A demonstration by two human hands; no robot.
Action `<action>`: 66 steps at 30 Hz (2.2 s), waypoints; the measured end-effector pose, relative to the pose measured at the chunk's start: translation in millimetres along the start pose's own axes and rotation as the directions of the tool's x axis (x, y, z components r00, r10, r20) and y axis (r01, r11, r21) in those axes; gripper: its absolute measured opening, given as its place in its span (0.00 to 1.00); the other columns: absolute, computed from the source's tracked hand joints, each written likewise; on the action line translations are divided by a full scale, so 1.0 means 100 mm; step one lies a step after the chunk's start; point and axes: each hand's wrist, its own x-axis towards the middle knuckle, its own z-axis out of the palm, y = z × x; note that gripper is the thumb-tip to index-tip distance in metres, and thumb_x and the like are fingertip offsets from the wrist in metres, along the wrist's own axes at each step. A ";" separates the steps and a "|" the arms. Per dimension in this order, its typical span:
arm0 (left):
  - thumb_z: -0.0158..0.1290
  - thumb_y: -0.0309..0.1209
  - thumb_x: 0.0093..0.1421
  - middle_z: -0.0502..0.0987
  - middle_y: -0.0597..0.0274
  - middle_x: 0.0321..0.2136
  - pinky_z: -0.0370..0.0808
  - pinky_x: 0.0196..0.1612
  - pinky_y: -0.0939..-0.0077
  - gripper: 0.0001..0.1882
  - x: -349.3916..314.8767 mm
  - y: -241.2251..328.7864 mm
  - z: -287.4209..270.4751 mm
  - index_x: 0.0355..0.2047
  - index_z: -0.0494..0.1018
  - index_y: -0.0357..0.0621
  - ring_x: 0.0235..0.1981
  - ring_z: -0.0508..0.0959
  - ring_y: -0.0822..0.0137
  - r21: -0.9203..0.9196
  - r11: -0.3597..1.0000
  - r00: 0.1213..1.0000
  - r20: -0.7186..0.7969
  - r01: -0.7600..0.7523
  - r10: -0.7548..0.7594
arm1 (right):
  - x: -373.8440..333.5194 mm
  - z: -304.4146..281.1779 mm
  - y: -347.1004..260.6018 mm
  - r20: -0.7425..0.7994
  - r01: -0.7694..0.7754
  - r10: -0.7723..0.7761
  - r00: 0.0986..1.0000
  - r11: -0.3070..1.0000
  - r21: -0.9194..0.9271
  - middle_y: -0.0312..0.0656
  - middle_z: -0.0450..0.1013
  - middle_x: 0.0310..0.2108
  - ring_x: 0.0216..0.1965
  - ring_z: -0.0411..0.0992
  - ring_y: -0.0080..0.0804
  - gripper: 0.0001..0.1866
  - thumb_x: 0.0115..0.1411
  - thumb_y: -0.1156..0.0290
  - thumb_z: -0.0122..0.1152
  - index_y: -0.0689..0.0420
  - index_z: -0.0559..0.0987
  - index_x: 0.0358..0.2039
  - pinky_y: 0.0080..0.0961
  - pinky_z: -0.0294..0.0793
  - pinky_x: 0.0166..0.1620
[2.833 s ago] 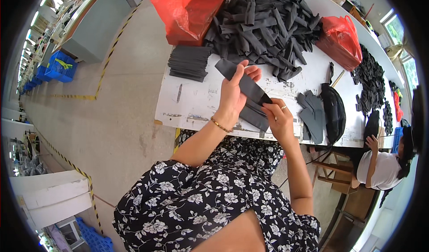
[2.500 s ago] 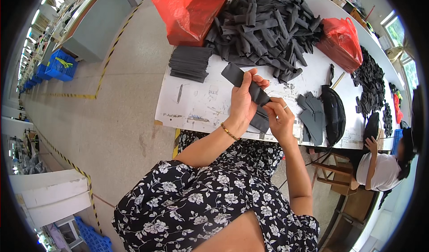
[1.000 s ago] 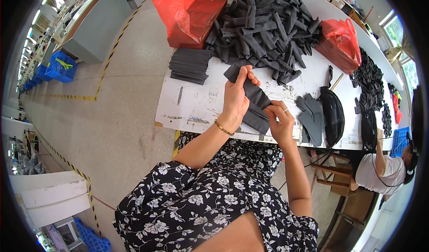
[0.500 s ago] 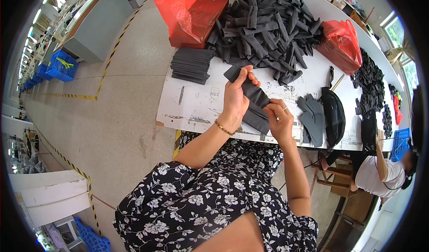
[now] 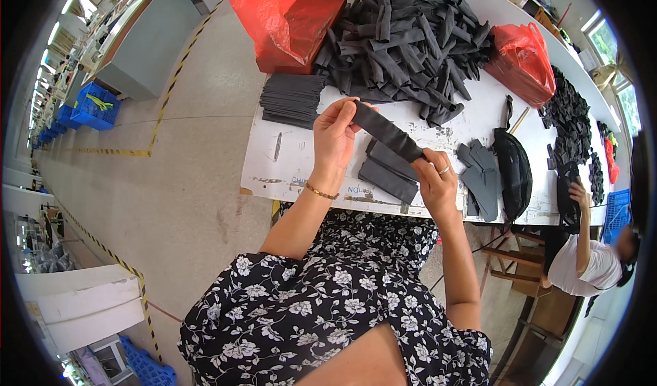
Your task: The person is manually folding and stacking small grey foam or fabric components at an assembly workbench.
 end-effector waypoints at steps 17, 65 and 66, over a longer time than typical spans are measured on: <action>0.55 0.28 0.62 0.80 0.52 0.32 0.78 0.44 0.67 0.08 -0.01 -0.10 0.02 0.36 0.75 0.35 0.35 0.81 0.57 0.033 0.999 0.989 -0.138 -0.040 0.044 | 0.03 0.02 -0.07 0.002 -0.293 0.297 0.955 0.939 0.178 0.41 0.72 0.39 0.35 0.72 0.31 0.07 0.55 0.77 0.65 0.63 0.77 0.33 0.23 0.72 0.36; 0.55 0.40 0.62 0.66 0.68 0.22 0.74 0.40 0.68 0.16 -0.09 -0.40 0.14 0.39 0.70 0.38 0.27 0.68 0.71 -0.302 0.943 0.974 -0.132 0.140 -0.187 | -0.09 0.62 -0.22 0.439 -0.698 0.708 0.553 0.105 0.708 0.42 0.74 0.28 0.24 0.72 0.25 0.07 0.67 0.74 0.50 0.66 0.70 0.38 0.21 0.73 0.30; 0.55 0.40 0.62 0.65 0.68 0.22 0.74 0.40 0.68 0.16 -0.09 -0.41 0.14 0.39 0.70 0.38 0.27 0.68 0.71 -0.304 0.942 0.972 -0.137 0.141 -0.190 | -0.08 0.62 -0.22 0.439 -0.700 0.708 0.554 0.110 0.706 0.42 0.74 0.28 0.24 0.72 0.25 0.07 0.67 0.74 0.49 0.66 0.71 0.38 0.21 0.73 0.30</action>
